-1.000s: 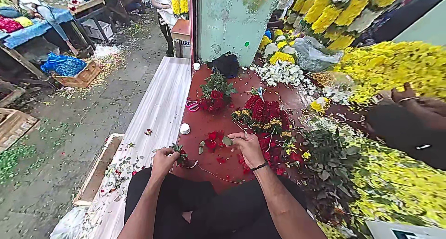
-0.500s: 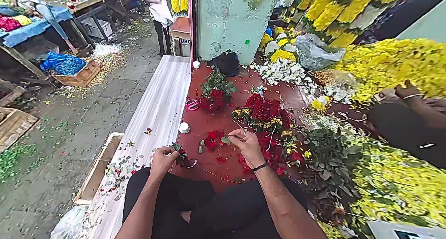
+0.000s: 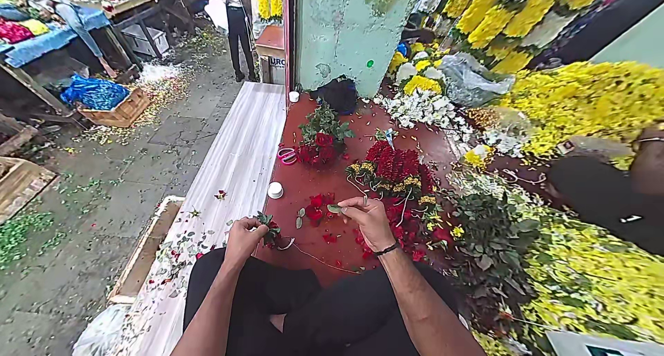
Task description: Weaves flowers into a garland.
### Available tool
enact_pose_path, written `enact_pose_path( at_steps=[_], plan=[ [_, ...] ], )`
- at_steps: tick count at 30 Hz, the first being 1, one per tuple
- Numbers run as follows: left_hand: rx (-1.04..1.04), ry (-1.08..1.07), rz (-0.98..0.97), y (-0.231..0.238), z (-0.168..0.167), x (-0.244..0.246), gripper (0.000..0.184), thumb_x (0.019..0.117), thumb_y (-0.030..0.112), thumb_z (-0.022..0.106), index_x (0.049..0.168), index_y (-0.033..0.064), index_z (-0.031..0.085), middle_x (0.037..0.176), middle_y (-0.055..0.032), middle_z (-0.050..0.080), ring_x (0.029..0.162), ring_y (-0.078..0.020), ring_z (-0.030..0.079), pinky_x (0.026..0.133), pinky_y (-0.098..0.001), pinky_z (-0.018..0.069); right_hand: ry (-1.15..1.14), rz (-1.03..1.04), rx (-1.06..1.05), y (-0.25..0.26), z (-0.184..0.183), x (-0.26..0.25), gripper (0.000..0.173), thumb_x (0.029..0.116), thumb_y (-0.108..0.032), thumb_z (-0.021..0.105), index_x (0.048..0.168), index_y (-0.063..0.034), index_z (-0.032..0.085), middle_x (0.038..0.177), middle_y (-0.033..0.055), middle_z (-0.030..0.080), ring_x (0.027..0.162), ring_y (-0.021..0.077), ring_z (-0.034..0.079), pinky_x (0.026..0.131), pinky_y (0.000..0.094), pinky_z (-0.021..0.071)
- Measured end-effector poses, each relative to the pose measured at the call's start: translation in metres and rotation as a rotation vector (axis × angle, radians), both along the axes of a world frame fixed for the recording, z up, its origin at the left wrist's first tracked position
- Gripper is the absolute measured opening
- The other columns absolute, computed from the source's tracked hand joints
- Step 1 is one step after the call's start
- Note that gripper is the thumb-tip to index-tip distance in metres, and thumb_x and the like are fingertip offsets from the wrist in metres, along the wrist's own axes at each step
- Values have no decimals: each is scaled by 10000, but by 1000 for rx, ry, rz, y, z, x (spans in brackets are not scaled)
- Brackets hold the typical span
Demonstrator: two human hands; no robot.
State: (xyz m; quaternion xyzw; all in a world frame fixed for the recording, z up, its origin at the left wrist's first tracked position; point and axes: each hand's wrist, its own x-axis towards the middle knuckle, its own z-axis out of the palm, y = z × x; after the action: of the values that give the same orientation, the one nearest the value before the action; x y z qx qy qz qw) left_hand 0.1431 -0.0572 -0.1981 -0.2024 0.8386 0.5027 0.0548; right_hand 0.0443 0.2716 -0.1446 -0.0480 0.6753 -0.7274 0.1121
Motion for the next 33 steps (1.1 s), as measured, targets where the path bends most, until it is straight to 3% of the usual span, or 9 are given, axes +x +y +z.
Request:
enact_pose_path(
  at_steps=[4, 8, 12, 16, 28, 33],
  plan=[
    [4, -2, -3, 0, -1, 0, 162, 831, 308, 708, 761, 164, 733, 775, 16, 656, 734, -138, 628, 682, -403, 522, 5, -16, 43, -2, 2, 1, 114, 879, -19, 742, 971, 45, 761, 832, 142, 745, 656, 177, 681, 618, 306, 591],
    [4, -1, -1, 0, -2, -1, 160, 832, 301, 709, 765, 158, 735, 769, 10, 659, 722, -140, 633, 671, -401, 527, -13, -27, 49, -3, 4, 0, 223, 834, 18, 777, 1050, 59, 740, 922, 164, 755, 740, 208, 721, 677, 327, 624],
    [13, 6, -3, 0, -2, -1, 154, 829, 291, 709, 763, 154, 733, 785, 8, 657, 726, -141, 629, 670, -400, 531, -4, 12, 61, -1, 1, -1, 139, 923, -37, 715, 1030, 52, 728, 868, 149, 738, 708, 199, 695, 644, 322, 599],
    [16, 1, 0, 1, -2, -1, 161, 830, 297, 715, 764, 151, 735, 788, 6, 657, 730, -140, 627, 675, -399, 527, -18, 9, 55, -2, -1, 0, 128, 944, -44, 686, 1035, 45, 697, 882, 146, 719, 707, 198, 676, 634, 321, 584],
    [10, -11, 9, 0, -1, -1, 156, 833, 296, 716, 776, 152, 735, 792, 4, 666, 731, -136, 637, 671, -398, 537, -19, 21, -4, -2, -2, 1, 116, 838, 50, 711, 954, 47, 718, 910, 162, 721, 704, 217, 674, 650, 354, 603],
    [3, -14, 8, 0, 0, -1, 157, 831, 294, 713, 767, 151, 728, 790, 1, 663, 739, -144, 632, 680, -415, 527, -25, 26, 55, -4, 3, 2, 126, 865, -35, 750, 963, 45, 751, 839, 146, 733, 675, 200, 678, 640, 336, 598]
  ],
)
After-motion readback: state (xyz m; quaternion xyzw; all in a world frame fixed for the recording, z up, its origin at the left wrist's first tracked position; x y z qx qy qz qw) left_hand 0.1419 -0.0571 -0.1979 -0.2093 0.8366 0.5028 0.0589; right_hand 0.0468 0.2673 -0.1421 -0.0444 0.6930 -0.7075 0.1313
